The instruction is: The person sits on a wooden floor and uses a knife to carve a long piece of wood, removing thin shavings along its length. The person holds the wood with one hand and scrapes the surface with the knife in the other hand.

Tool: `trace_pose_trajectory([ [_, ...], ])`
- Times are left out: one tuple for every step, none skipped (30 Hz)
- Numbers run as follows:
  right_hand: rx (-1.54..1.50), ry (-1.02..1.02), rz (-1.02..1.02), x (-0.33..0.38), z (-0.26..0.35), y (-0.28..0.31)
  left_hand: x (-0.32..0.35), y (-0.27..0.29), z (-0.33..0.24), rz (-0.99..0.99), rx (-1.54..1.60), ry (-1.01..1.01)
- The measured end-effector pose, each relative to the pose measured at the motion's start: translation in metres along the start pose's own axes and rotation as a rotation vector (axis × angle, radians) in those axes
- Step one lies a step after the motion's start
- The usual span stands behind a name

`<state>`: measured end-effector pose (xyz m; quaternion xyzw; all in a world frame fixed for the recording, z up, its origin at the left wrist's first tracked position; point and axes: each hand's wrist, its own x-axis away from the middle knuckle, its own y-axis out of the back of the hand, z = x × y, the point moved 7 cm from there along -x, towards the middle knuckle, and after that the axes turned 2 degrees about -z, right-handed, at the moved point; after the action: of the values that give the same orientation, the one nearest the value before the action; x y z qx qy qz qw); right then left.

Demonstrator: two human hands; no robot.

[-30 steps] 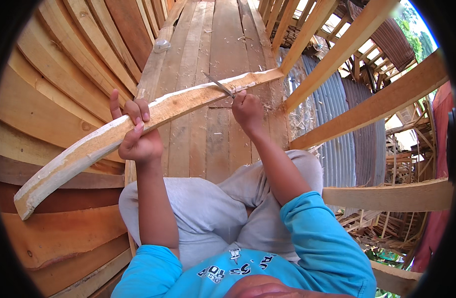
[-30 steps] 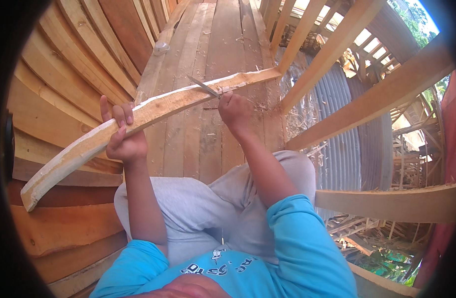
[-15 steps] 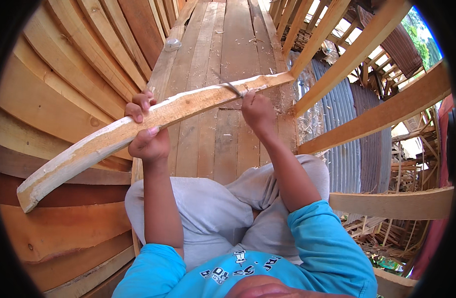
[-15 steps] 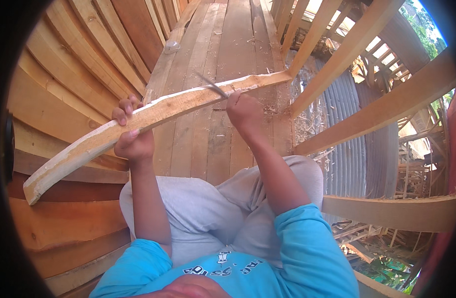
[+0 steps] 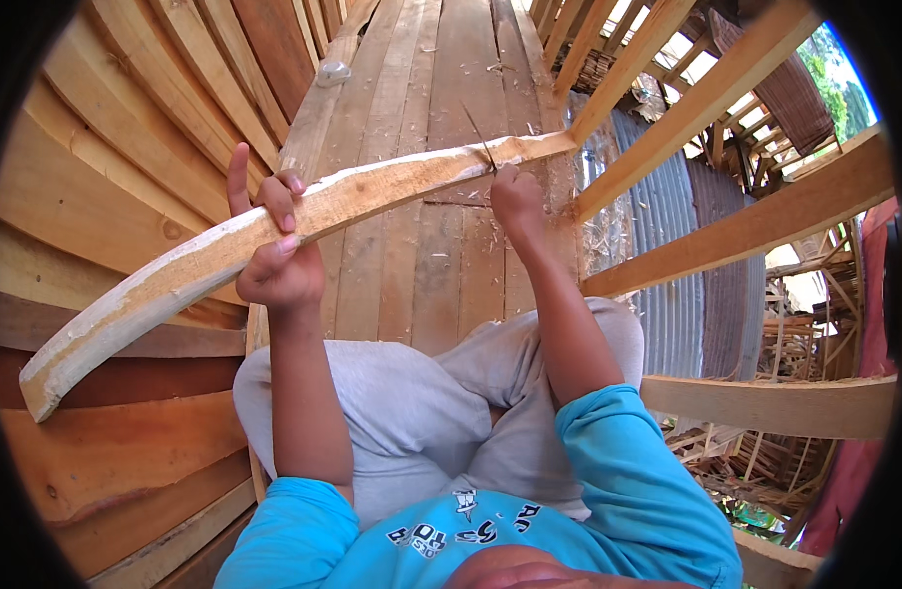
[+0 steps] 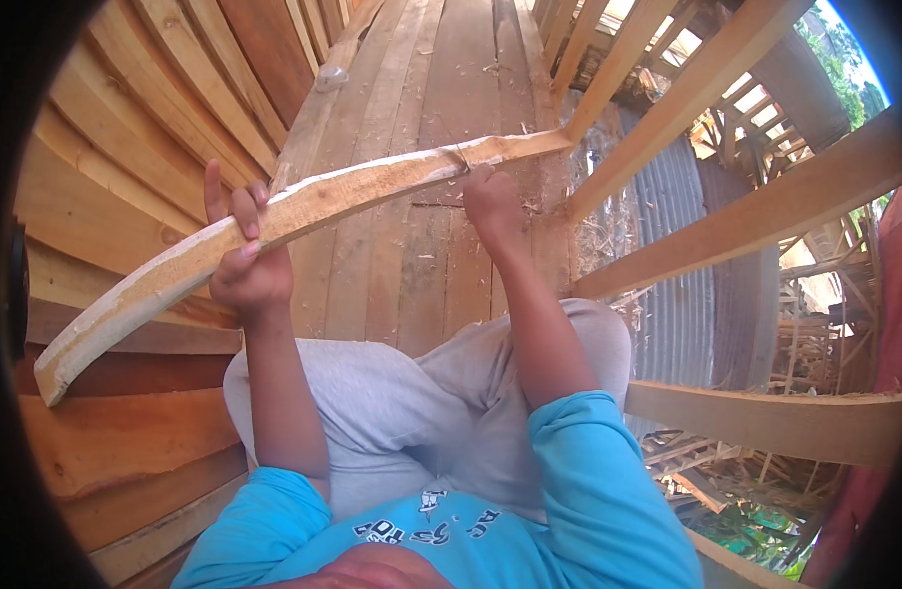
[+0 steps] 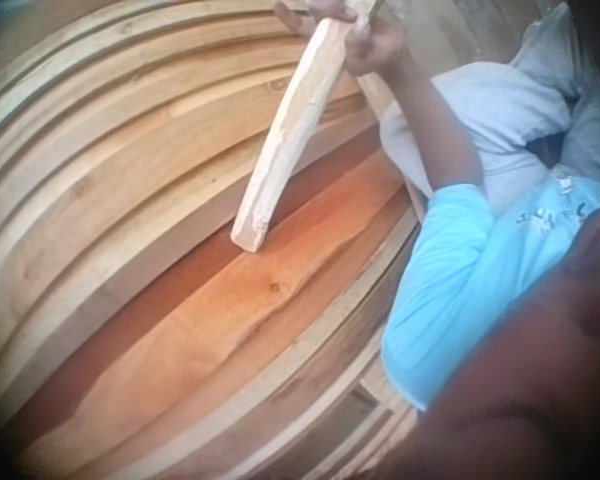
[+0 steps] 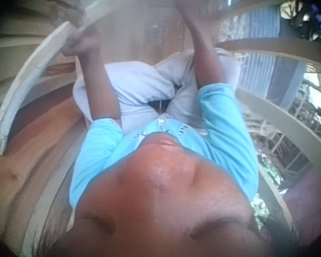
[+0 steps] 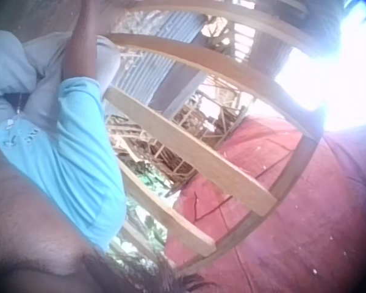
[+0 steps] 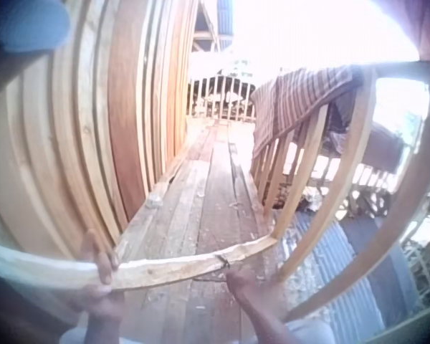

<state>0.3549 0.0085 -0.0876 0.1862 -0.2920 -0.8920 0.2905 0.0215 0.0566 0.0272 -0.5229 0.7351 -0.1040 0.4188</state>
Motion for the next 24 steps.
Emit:
trace_pose_trajectory([
  [0.087,0.049,0.009,0.016,0.031,0.004,0.002,0.009,-0.004,-0.010,-0.011,-0.013],
  [0.097,0.104,0.022,0.024,0.044,0.000,0.000,0.009,-0.004,-0.004,-0.002,-0.020],
  [0.113,0.155,0.043,0.031,0.050,-0.004,-0.003,0.009,-0.004,-0.012,-0.017,-0.021],
  [0.133,0.195,0.061,0.037,0.050,-0.004,-0.004,0.005,-0.005,-0.018,-0.029,-0.012],
  [0.100,0.201,-0.012,0.024,0.042,-0.002,-0.004,0.003,-0.004,-0.023,-0.041,-0.003],
  [0.110,0.174,-0.008,0.030,0.032,-0.003,0.000,0.003,-0.002,-0.027,-0.024,0.005],
  [0.112,0.157,-0.001,0.038,0.038,-0.005,0.001,0.006,-0.004,-0.032,-0.012,0.002],
  [0.115,0.141,0.007,0.043,0.043,-0.006,0.002,0.007,-0.005,-0.038,-0.001,-0.002],
  [0.145,0.238,0.091,0.043,0.052,-0.010,0.001,0.009,-0.006,-0.054,0.003,-0.001],
  [0.156,0.238,0.052,0.030,0.044,-0.002,0.000,0.007,-0.006,-0.051,0.002,0.002],
  [0.173,0.230,0.012,0.012,0.028,0.005,0.001,0.003,-0.004,-0.046,0.004,0.015],
  [0.182,0.228,-0.039,0.001,0.017,0.011,-0.002,-0.002,-0.002,-0.031,0.009,0.017],
  [0.166,0.210,-0.051,0.003,0.015,0.005,-0.006,-0.003,-0.003,-0.020,0.005,-0.003],
  [0.166,0.232,-0.001,0.014,0.026,-0.001,-0.002,0.001,-0.006,-0.024,-0.007,-0.013],
  [0.167,0.253,0.049,0.025,0.038,-0.006,-0.001,0.004,-0.008,-0.028,-0.018,-0.022],
  [0.184,0.266,0.089,0.031,0.041,-0.003,0.000,0.001,-0.007,-0.056,-0.009,-0.011],
  [0.165,0.182,-0.019,0.020,0.029,0.003,0.000,-0.003,-0.006,-0.083,0.000,0.001],
  [0.170,0.143,-0.019,0.021,0.017,0.003,0.001,-0.005,-0.005,-0.110,0.009,0.014],
  [0.155,0.115,-0.025,0.020,0.019,0.001,-0.002,-0.005,-0.006,-0.097,0.009,0.002],
  [0.140,0.088,-0.031,0.018,0.022,-0.001,-0.002,-0.004,-0.007,-0.085,0.009,-0.010],
  [0.149,0.108,-0.027,0.026,0.024,-0.003,-0.002,-0.003,-0.007,-0.074,0.008,-0.023],
  [0.176,0.165,0.039,0.038,0.030,-0.007,0.003,0.003,-0.009,-0.089,-0.010,-0.012],
  [0.199,0.228,0.083,0.041,0.040,-0.006,0.001,0.003,-0.011,-0.088,-0.016,-0.012],
  [0.223,0.292,0.127,0.039,0.051,-0.008,-0.001,0.004,-0.012,-0.088,-0.023,-0.012],
])
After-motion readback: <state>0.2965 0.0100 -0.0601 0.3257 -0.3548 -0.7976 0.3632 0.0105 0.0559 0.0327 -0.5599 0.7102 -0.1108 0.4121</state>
